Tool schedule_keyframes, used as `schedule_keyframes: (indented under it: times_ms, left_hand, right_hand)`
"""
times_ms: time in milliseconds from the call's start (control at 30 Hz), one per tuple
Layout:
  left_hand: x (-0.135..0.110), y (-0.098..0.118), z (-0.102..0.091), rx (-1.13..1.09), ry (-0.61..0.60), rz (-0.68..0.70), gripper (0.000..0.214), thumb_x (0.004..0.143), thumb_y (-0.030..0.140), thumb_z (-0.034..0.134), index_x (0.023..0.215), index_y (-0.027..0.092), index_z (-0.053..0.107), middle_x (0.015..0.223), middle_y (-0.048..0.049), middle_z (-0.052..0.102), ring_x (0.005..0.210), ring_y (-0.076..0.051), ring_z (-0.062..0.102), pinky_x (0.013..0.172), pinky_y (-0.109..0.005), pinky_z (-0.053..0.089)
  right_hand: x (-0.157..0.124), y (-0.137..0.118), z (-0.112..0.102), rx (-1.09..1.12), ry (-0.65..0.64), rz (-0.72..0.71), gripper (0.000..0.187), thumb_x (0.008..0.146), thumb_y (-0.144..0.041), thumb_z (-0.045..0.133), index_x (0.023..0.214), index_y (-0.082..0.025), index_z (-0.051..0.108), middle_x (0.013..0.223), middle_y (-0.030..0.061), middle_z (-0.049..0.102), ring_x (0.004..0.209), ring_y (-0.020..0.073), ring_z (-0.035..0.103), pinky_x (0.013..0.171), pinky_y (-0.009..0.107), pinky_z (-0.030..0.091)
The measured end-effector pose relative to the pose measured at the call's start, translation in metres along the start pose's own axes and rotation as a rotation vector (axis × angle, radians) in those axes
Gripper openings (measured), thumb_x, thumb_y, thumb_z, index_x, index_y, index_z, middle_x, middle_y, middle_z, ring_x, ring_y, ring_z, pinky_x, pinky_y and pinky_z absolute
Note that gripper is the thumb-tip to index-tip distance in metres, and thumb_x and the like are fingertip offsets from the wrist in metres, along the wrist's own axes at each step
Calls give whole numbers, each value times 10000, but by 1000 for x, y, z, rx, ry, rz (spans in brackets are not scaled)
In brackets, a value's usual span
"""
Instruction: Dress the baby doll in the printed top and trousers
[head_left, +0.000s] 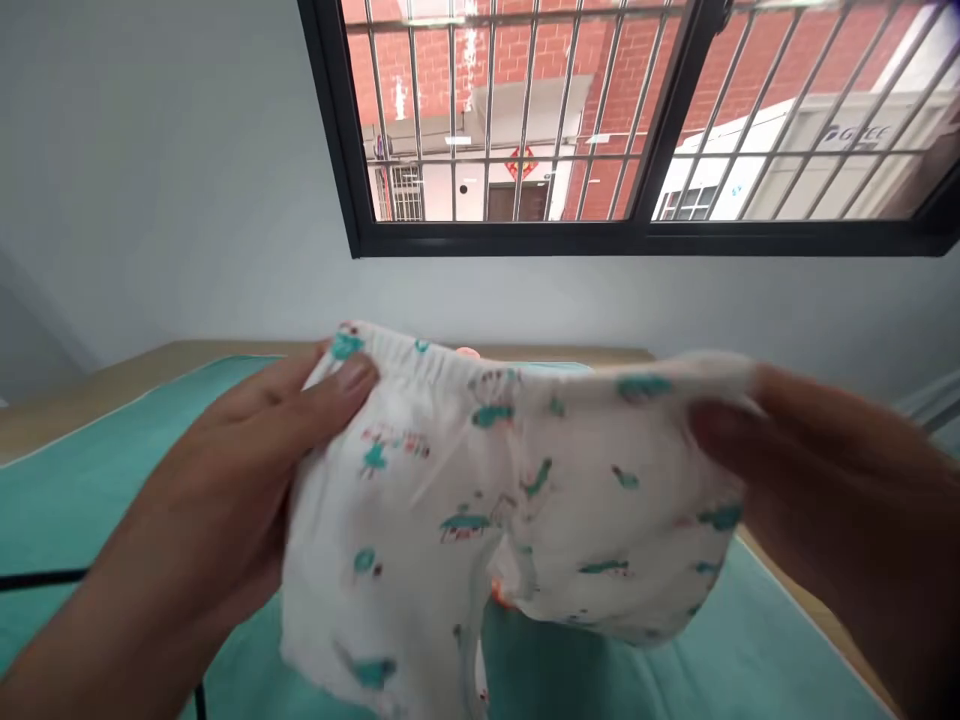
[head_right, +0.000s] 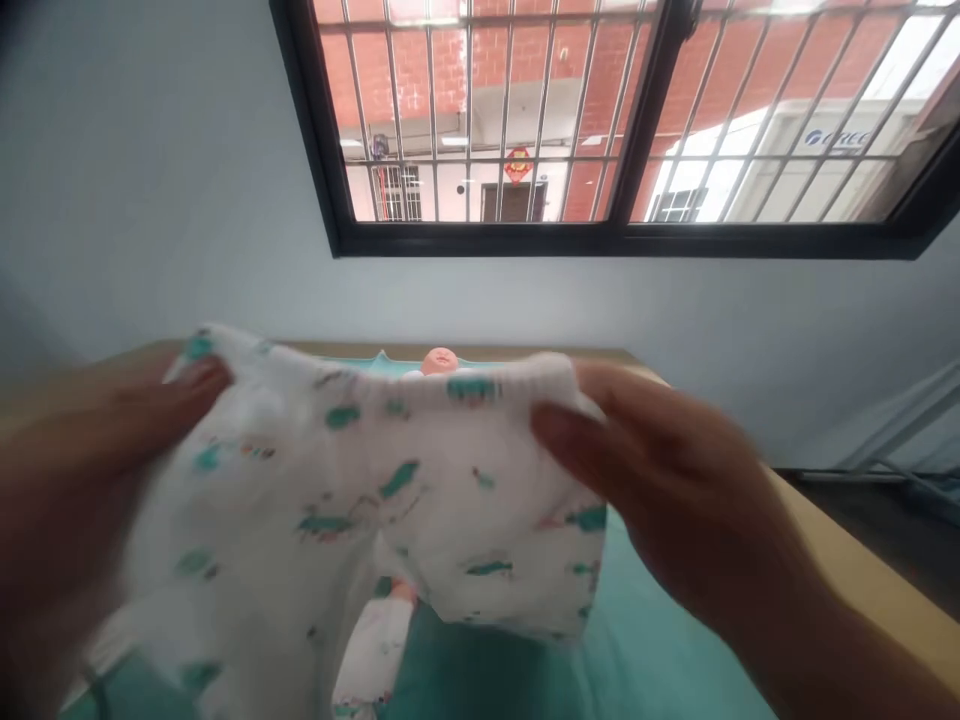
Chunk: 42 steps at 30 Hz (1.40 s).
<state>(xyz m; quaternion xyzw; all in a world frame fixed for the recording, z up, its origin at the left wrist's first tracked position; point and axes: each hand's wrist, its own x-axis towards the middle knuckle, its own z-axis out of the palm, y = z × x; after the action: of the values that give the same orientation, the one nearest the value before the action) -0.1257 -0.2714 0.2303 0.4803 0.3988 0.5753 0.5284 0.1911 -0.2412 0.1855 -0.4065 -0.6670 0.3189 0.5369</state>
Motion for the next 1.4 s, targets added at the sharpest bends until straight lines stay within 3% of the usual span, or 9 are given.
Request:
schedule_keyframes:
  times_ms: [133,300,433,600,700,833,1033,1267,1400]
  left_hand:
    - [51,-20,-3,15,-17,-64,348,793,387,739,1068,187,666,832,-56,739,629,-186,683,535,-249,528]
    - [118,-104,-24,271,204,-228,332,744,451,732,876,174,606,751,-23,677,666,-169,635,597,-257,500]
    - [139,-159,-39,379,274,-232,228,739,370,709,808,178,606,716,-12,647,701,-182,610,563,-239,437]
    - [149,-177,-54,619,203,-16,391,780,326,638,1148,196,623,1149,-72,672,1025,-229,621,807,-285,478]
    - [155,-174,-58,800,99,128,424,767,292,642,1178,195,601,1200,-76,638,1088,-238,588,923,-328,450]
    - [144,-163,-60,940,-5,272,126,811,308,608,876,200,607,989,-49,639,943,-219,586,871,-356,462]
    - [94,-130,-47,520,-76,223,171,836,352,667,822,198,597,1118,-52,658,1067,-215,592,945,-361,461]
    - [92,-101,-17,-30,-40,101,236,815,348,727,856,222,532,664,59,563,517,-82,529,499,-196,455]
    - [94,-96,-15,-61,-26,93,255,791,340,749,852,225,530,623,74,531,460,-62,476,443,-169,415]
  right_hand:
    - [65,7,55,248,-133,276,373,845,-561,621,958,-207,658,759,37,651,613,178,592,510,277,461]
    - [96,109,101,-173,-68,261,358,846,-533,504,717,-199,513,679,-8,532,631,154,505,553,274,408]
    - [101,168,111,-300,-63,214,342,814,-447,493,581,-221,385,583,-24,407,618,163,445,565,294,371]
    - [103,192,105,-363,-132,61,297,812,-370,550,1051,-208,620,1006,62,635,826,209,591,699,344,486]
    - [111,192,103,-382,-249,-112,465,832,-270,553,1296,-250,543,1283,79,583,1100,229,574,883,390,490]
    - [110,172,96,-509,-357,-308,213,886,-238,570,1079,-239,659,997,60,665,991,235,578,868,413,479]
    - [77,122,77,-541,-407,-632,133,940,-184,540,925,-231,664,920,47,701,893,204,578,839,404,459]
    - [56,63,82,-23,-400,-407,33,907,-226,600,914,-250,579,922,31,668,861,183,608,754,376,502]
    - [61,50,78,173,-639,-94,174,915,-386,601,890,-231,526,725,-23,558,605,116,513,531,268,431]
